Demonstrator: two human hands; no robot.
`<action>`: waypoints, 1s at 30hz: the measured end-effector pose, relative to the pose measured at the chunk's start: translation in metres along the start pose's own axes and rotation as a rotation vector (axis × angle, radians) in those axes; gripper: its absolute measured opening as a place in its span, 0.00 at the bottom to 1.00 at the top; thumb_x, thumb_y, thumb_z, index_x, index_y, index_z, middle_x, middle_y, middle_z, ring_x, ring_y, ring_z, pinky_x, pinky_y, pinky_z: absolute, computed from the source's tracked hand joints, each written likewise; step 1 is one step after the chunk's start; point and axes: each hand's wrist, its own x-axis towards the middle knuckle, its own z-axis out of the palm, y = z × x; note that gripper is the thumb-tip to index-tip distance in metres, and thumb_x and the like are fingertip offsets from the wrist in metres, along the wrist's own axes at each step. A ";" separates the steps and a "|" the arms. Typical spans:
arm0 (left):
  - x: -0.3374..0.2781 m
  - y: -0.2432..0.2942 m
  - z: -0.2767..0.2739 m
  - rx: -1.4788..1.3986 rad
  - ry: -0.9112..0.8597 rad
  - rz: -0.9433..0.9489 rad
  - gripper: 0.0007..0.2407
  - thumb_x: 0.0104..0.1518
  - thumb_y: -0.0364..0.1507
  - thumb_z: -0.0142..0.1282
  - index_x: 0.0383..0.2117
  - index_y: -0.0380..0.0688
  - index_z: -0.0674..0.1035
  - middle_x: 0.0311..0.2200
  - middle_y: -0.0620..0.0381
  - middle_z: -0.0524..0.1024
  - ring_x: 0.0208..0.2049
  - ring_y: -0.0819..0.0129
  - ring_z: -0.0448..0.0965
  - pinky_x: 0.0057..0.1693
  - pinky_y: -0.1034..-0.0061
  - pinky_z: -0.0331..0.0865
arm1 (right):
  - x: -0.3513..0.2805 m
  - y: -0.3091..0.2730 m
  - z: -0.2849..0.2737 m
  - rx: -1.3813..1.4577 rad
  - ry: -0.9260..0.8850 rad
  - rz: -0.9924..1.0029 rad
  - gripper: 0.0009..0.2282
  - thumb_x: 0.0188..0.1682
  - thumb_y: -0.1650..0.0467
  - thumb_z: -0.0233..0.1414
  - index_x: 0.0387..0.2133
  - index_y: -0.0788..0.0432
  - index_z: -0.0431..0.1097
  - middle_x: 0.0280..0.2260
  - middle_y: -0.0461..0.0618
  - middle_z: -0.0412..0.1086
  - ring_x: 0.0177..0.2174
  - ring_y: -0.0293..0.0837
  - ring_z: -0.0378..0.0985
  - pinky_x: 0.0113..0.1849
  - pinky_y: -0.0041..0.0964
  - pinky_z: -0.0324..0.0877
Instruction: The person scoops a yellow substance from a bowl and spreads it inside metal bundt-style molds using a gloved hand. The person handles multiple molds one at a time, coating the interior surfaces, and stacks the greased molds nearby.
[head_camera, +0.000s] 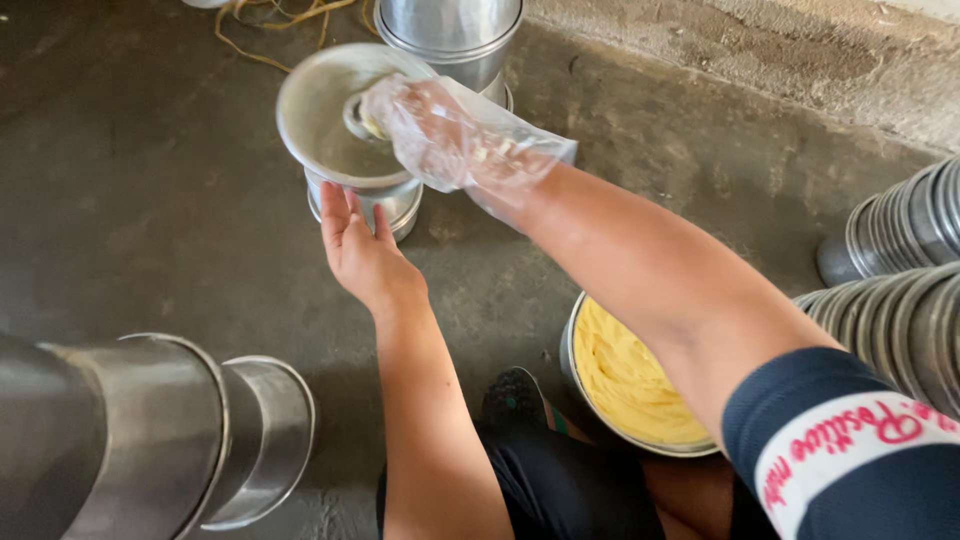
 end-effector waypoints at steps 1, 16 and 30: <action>0.000 0.000 0.000 -0.006 0.001 -0.004 0.24 0.59 0.18 0.35 0.66 0.41 0.65 0.69 0.53 0.61 0.71 0.58 0.57 0.68 0.60 0.57 | 0.004 0.003 0.002 -0.032 -0.005 0.007 0.02 0.51 0.76 0.52 0.35 0.62 0.71 0.33 0.57 0.72 0.34 0.55 0.75 0.35 0.45 0.72; 0.005 0.004 0.012 -0.052 0.139 -0.131 0.22 0.65 0.29 0.43 0.67 0.44 0.61 0.69 0.52 0.60 0.69 0.59 0.61 0.67 0.62 0.61 | 0.033 0.008 0.043 -0.389 -0.081 0.111 0.05 0.49 0.74 0.53 0.36 0.57 0.73 0.34 0.55 0.75 0.34 0.56 0.78 0.34 0.49 0.73; 0.007 -0.006 0.003 -0.131 0.104 -0.080 0.22 0.65 0.28 0.38 0.68 0.45 0.61 0.70 0.50 0.59 0.70 0.57 0.59 0.67 0.60 0.61 | 0.028 -0.003 0.037 -0.359 -0.014 0.110 0.07 0.49 0.72 0.53 0.39 0.55 0.74 0.36 0.55 0.77 0.36 0.57 0.79 0.35 0.51 0.74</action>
